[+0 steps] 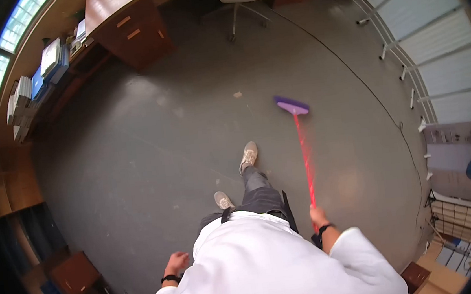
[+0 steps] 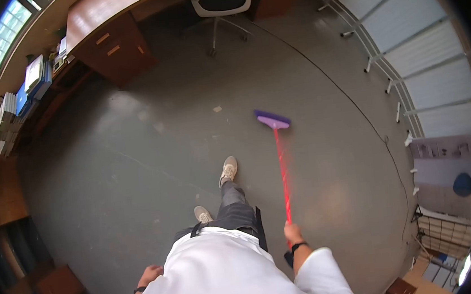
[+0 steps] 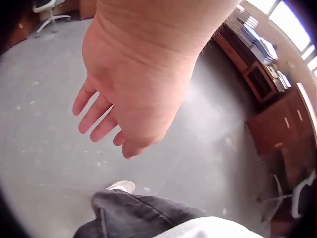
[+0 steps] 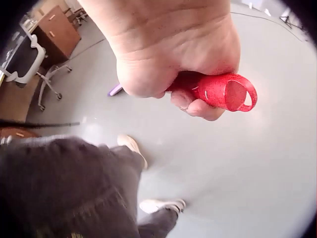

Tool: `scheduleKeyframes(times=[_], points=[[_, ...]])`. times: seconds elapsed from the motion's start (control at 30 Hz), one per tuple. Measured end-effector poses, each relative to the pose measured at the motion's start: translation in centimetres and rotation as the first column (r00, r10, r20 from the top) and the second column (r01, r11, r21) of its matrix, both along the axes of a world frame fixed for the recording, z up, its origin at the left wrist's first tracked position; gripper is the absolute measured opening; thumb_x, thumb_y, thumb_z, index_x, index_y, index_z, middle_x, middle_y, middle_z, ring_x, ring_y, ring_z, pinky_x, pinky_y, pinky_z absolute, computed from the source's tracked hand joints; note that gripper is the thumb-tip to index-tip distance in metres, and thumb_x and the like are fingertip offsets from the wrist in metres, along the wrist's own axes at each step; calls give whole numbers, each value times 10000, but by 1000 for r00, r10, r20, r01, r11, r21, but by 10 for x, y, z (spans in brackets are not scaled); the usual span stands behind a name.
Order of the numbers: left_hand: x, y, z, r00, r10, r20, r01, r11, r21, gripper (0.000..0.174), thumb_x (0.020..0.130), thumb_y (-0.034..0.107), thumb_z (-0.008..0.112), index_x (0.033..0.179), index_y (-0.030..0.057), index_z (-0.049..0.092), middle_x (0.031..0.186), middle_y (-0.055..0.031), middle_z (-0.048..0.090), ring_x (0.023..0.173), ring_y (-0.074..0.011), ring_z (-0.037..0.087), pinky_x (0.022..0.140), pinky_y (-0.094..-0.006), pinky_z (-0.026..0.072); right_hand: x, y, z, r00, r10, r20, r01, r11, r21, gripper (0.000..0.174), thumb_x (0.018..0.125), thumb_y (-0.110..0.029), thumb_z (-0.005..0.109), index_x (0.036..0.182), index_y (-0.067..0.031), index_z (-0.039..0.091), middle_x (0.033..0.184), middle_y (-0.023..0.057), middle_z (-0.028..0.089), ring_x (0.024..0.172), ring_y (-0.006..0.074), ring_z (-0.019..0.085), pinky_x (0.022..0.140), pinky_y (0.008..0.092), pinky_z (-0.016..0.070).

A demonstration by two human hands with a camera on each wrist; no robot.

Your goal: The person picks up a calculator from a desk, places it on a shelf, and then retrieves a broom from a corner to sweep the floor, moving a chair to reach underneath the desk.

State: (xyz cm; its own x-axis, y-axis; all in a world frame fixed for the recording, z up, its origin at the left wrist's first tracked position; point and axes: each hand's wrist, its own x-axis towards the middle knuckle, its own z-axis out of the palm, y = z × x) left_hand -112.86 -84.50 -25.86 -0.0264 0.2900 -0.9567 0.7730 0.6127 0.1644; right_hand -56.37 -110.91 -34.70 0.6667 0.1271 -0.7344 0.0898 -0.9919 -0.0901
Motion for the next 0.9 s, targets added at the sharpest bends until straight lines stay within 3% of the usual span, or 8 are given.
scheduleKeyframes(times=[0.03,0.17,0.37,0.43,0.57,0.73,0.8,0.9], points=[[-12,10,-25,1000,-17,25,16,998,53,236,866,213,618,980,9,652,763,-48,645,647,-147,595,565,-299,484,-43,-30,12,961,-237,-143,220,968,-122,544,963,-451,405,903,32,645,736,212,655,690,367,662,602,472,498],[-41,70,-108,968,-24,248,-82,909,410,225,861,189,607,945,-16,650,714,-38,622,628,-121,561,566,-287,463,-180,-173,45,997,81,12,-80,993,-88,501,939,-436,464,924,25,658,838,248,662,803,416,650,706,491,487],[12,114,-23,894,113,432,-322,834,448,266,900,177,591,1087,-10,611,875,-70,670,753,-125,618,626,-270,485,-229,-281,60,998,68,-9,-67,995,71,470,920,-414,524,907,35,664,792,229,668,770,404,649,688,482,481],[4,99,-15,876,-3,483,-281,810,515,259,905,177,595,1090,-2,618,912,-80,682,800,-133,634,646,-259,486,-212,-211,121,984,-153,-88,170,960,222,429,928,-386,531,813,9,651,617,126,616,568,286,611,534,423,468],[-67,13,-44,857,127,500,-406,763,502,249,901,174,609,1079,1,621,840,-55,658,731,-114,601,607,-250,471,-125,-130,78,794,-443,-416,556,805,204,413,957,-390,485,629,-140,464,467,-18,401,356,134,369,346,303,293],[-207,-178,-76,876,409,258,-482,773,412,167,878,171,628,933,14,645,691,-28,603,539,-95,521,458,-252,408,-12,83,9,868,-232,-438,414,826,382,372,973,-290,375,716,-37,467,504,62,441,369,186,389,332,333,310],[-239,-260,-48,865,470,176,-498,759,420,166,876,177,618,904,15,636,644,-27,584,502,-106,519,428,-260,400,18,164,-57,885,-287,-366,435,791,430,311,914,-221,331,778,14,485,523,125,486,383,233,452,364,370,369],[-249,-362,12,814,580,28,-521,706,480,85,891,103,559,893,42,618,676,-40,603,525,-121,554,443,-271,448,0,239,-48,923,-209,-323,299,918,261,249,864,-147,350,825,33,517,553,140,501,417,230,474,385,365,379]])
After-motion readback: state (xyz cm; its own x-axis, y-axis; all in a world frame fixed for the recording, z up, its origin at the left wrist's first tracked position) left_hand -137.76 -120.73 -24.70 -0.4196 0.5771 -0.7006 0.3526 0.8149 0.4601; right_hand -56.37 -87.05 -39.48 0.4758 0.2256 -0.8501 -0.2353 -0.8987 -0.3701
